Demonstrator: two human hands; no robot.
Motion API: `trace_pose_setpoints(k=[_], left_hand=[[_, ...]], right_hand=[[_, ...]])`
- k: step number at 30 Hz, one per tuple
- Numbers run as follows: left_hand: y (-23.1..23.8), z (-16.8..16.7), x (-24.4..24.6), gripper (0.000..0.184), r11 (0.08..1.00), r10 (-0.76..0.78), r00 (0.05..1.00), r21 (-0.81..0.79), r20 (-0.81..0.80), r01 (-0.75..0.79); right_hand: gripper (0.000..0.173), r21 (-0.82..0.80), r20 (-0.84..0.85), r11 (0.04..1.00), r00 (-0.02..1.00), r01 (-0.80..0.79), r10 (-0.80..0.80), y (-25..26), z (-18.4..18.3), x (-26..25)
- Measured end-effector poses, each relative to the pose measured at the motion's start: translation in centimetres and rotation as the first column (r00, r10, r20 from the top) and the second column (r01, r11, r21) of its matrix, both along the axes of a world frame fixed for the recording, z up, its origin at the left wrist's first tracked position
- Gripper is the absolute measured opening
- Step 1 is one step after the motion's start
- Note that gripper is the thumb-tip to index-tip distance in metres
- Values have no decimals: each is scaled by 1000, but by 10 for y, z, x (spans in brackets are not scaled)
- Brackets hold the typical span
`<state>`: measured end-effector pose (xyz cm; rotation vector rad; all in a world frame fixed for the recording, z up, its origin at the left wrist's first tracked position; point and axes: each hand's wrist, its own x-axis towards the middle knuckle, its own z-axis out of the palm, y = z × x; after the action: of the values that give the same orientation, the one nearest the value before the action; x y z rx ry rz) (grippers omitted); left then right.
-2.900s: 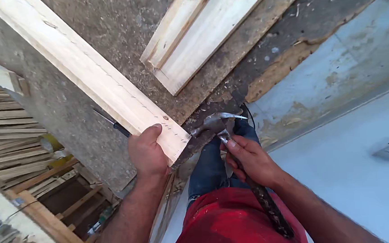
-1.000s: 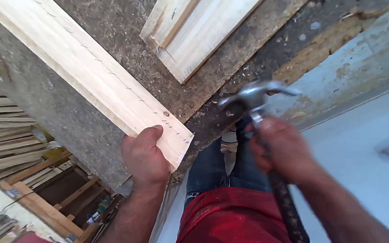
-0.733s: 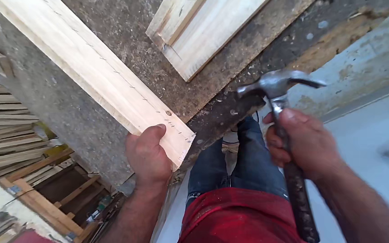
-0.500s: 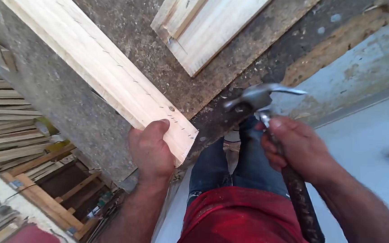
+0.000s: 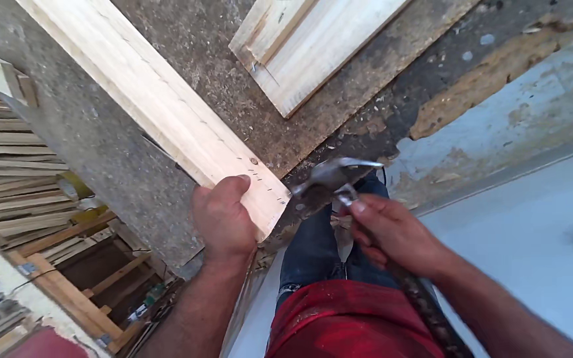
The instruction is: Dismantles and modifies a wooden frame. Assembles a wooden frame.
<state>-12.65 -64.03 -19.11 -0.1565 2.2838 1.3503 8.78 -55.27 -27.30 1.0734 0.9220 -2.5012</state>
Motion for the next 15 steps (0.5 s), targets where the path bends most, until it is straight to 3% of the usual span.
trace_pose_setpoints(k=[4,8,13,15], left_hand=[[2,1,1,18,1000,-5,1000,6,-3,5],[1,1,0,19,1000,18,1000,-18,-1,-18],[1,-1,-3,23,1000,7,1000,-1,13,-7],[0,-2,-5,23,1000,10,1000,-23,12,-9]], right_hand=[[43,112,62,969,972,220,-227,16,1,6],[40,-41,1,999,1000,10,-10,-16,4,-8],[43,244,35,959,987,142,-156,32,17,14],[43,386,-1,918,995,93,-100,44,38,12]])
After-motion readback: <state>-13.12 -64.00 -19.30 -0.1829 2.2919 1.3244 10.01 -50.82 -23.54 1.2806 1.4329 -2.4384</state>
